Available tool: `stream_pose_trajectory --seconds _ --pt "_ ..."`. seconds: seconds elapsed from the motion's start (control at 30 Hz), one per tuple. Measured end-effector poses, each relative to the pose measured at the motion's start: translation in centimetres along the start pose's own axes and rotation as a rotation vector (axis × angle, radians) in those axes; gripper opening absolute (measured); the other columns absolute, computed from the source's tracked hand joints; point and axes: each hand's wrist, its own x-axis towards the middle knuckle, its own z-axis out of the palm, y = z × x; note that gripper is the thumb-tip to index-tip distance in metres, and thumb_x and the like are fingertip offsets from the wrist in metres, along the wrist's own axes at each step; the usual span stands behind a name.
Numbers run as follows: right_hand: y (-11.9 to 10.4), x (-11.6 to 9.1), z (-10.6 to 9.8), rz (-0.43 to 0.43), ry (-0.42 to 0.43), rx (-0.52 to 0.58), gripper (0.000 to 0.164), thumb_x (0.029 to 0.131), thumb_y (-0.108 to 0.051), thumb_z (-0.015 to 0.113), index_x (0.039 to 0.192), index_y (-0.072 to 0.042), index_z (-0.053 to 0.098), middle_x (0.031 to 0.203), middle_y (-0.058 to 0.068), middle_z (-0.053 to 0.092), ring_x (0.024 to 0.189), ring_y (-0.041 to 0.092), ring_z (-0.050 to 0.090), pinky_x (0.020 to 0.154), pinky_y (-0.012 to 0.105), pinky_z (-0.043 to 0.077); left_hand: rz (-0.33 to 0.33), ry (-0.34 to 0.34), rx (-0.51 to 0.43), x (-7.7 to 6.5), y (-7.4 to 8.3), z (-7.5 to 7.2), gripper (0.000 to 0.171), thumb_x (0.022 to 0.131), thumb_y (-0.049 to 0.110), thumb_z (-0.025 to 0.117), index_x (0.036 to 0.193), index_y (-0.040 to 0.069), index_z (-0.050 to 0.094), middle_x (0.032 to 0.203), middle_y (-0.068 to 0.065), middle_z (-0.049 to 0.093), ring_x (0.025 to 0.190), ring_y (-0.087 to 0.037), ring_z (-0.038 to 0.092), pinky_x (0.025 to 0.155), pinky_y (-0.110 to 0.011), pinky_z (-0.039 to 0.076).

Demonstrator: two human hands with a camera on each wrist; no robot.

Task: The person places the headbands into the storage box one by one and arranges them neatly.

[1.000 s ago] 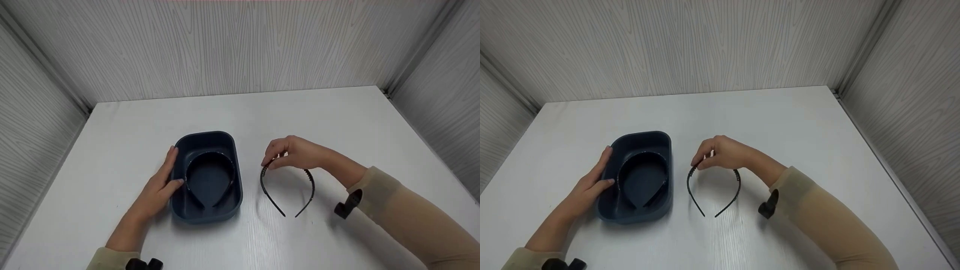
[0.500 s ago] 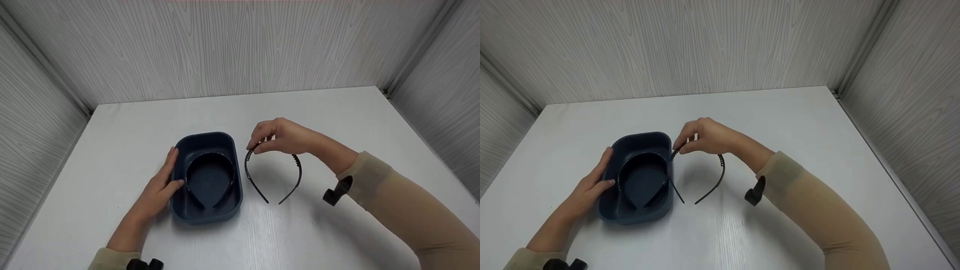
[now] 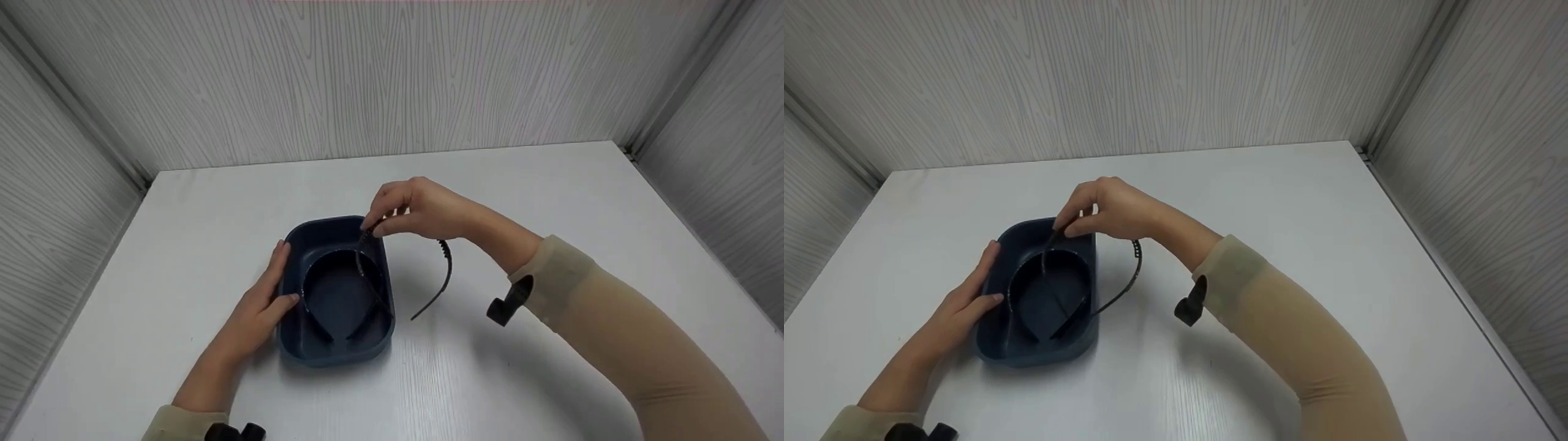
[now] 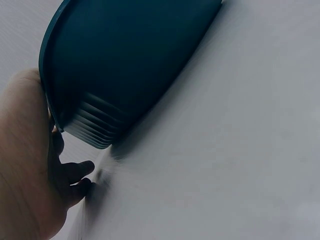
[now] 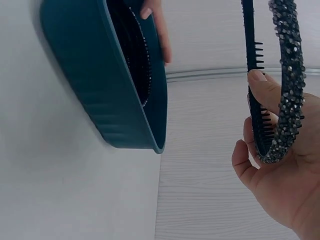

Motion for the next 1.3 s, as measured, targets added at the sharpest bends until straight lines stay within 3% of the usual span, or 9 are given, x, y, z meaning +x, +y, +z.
stream_pose_trajectory --seconds 0.43,0.7,0.87,1.1,1.3 --pt "0.5 3.9 2.5 -0.063 0.039 -0.021 0.018 0.1 -0.014 0.075 0.115 -0.016 0.085 0.11 -0.009 0.073 0.103 0.009 0.066 0.09 0.033 0.054 -0.01 -0.014 0.001 0.1 -0.1 -0.1 0.079 0.107 0.018 0.056 0.172 0.029 0.012 0.178 0.0 0.007 0.163 -0.02 0.008 0.123 -0.019 0.009" --pt "0.8 5.8 4.8 -0.066 0.018 -0.022 0.019 0.1 -0.014 0.076 0.118 -0.015 0.084 0.113 -0.006 0.072 0.107 0.006 0.065 0.093 0.027 0.053 -0.02 -0.019 -0.016 0.0 0.0 -0.3 0.078 0.109 0.02 0.056 0.172 0.03 0.012 0.178 -0.001 0.007 0.163 -0.02 0.007 0.124 -0.022 0.009" --pt "1.1 6.6 6.1 -0.06 -0.002 -0.037 0.02 0.1 -0.013 0.076 0.118 -0.014 0.083 0.113 -0.004 0.072 0.107 0.005 0.064 0.095 0.025 0.052 -0.035 -0.02 -0.025 0.0 0.1 -0.2 0.078 0.109 0.021 0.055 0.172 0.032 0.012 0.178 0.001 0.007 0.163 -0.019 0.008 0.125 -0.025 0.01" --pt "1.6 7.4 7.5 -0.064 -0.023 -0.102 0.02 0.1 -0.015 0.076 0.118 -0.015 0.083 0.113 -0.003 0.073 0.109 0.006 0.063 0.098 0.023 0.049 -0.021 -0.017 -0.011 0.0 0.0 -0.2 0.078 0.108 0.02 0.055 0.172 0.03 0.011 0.178 0.002 0.007 0.162 -0.02 0.009 0.124 -0.021 0.01" --pt "2.0 7.9 8.3 -0.08 -0.039 -0.143 0.02 0.1 -0.015 0.076 0.118 -0.016 0.084 0.113 -0.003 0.073 0.111 0.008 0.062 0.102 0.022 0.046 -0.034 -0.02 -0.013 0.1 0.0 -0.3 0.08 0.107 0.017 0.054 0.172 0.032 0.011 0.178 0.003 0.007 0.162 -0.019 0.009 0.126 -0.03 0.012"
